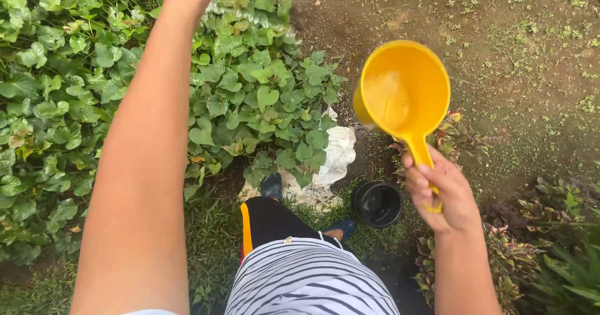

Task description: Watering various green plants and potted flowers in a garden using a bucket and a yellow dipper.

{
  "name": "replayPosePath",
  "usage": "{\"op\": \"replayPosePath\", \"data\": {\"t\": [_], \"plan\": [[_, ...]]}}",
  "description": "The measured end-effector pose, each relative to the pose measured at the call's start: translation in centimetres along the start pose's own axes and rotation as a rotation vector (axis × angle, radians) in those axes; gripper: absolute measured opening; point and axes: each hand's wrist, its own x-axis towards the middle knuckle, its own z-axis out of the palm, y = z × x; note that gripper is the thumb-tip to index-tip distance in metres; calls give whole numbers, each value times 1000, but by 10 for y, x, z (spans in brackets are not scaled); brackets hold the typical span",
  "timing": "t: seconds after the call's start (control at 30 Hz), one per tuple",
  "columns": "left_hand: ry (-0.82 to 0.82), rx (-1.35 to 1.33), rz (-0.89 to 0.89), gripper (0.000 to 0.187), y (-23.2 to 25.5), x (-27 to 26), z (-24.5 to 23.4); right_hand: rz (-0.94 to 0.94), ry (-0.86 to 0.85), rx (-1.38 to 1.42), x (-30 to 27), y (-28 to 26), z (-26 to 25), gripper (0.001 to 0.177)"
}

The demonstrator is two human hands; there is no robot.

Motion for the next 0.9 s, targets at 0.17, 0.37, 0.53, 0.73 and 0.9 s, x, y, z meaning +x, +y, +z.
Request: {"op": "replayPosePath", "data": {"t": [0.17, 0.37, 0.53, 0.73, 0.9], "plan": [[10, -144, -15, 36, -67, -62, 31, 87, 218, -114, -57, 56, -66, 21], [-99, -231, -246, 40, -114, -124, 116, 237, 531, -446, -51, 79, -51, 38], [-131, -185, -204, 36, -129, -116, 229, 66, 444, -907, 8, 60, 17, 65], [-6, -330, -403, 31, -17, -32, 245, -553, 371, -1672, 77, 8, 73, 81], [-42, -334, -182, 34, -3, -18, 199, -634, 459, -1472, 68, -32, 53, 74]]}}
